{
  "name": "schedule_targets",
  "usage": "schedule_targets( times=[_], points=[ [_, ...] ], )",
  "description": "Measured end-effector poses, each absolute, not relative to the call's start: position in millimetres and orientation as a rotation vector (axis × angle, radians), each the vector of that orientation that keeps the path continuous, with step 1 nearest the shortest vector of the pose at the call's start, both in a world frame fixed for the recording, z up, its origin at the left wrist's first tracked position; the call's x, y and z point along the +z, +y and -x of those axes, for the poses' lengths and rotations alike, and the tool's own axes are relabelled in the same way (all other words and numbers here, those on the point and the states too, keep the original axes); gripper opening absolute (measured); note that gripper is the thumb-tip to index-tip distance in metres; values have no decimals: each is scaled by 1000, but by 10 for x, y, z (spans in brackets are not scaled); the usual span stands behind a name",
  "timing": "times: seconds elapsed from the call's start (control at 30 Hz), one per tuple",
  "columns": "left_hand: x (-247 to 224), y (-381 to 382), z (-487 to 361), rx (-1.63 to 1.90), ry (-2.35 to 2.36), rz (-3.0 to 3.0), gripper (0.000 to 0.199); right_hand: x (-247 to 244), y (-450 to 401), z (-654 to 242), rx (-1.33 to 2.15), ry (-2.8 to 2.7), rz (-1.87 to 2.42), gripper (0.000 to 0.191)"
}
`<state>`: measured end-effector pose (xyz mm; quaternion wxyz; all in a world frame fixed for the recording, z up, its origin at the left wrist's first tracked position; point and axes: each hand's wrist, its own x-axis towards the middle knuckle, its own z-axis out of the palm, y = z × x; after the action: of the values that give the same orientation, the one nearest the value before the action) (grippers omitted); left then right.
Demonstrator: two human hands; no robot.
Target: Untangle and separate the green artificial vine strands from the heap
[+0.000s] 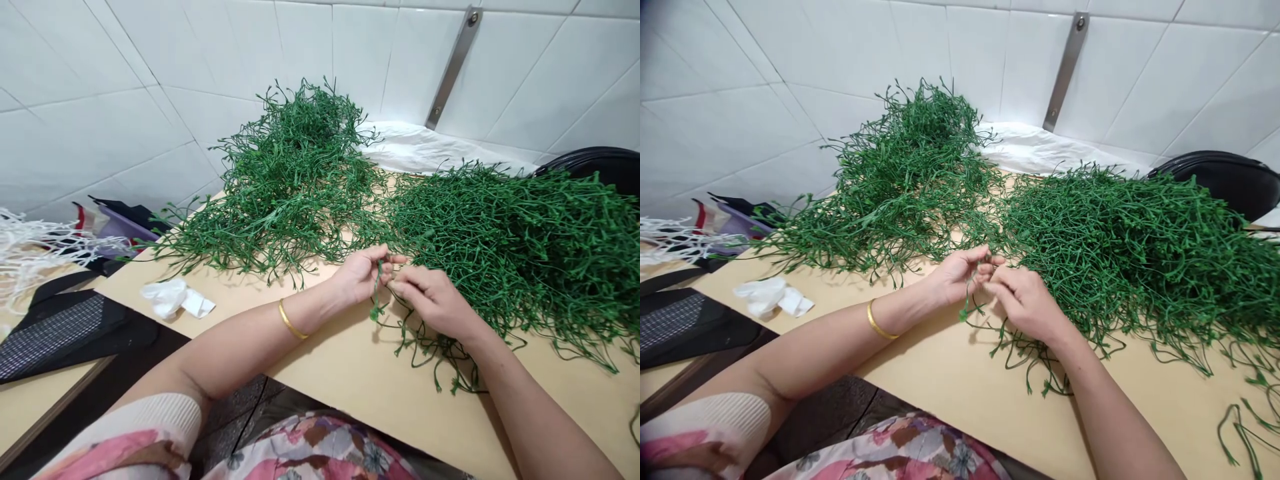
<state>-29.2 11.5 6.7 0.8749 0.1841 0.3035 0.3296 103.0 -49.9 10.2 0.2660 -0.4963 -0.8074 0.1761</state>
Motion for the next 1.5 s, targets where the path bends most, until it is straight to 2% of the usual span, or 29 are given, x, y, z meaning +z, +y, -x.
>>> schedule_targets(
  times=[0.13, 0.33, 0.5, 0.73, 0.9, 1.0, 1.4, 1.5],
  points=[
    [60, 221, 333, 683, 637, -470, 18, 145, -541, -1077, 513, -2260, 1210, 22],
    [17, 143, 271, 705, 726, -689, 15, 192, -547, -1233, 226, -1754, 1419, 15],
    [13, 112, 265, 691, 721, -701, 15, 77, -493, -1189, -21, -1985, 1308, 12],
    [15, 111, 272, 660, 699, -698, 13, -33, -447, -1207, 82, -2006, 1393, 14],
    [48, 96, 269, 705, 762, -737, 16, -32, -453, -1236, -242, -2292, 1332, 25],
    [40, 88, 262, 692, 796, -755, 16, -42, -446, -1241, -357, -2324, 1364, 23],
    [79, 8, 272, 672, 862, -929, 16, -37, -432, -1228, -303, -2180, 1461, 9],
    [82, 5, 271, 700, 827, -922, 15, -36, -433, -1229, -222, -2110, 1447, 10]
  ],
)
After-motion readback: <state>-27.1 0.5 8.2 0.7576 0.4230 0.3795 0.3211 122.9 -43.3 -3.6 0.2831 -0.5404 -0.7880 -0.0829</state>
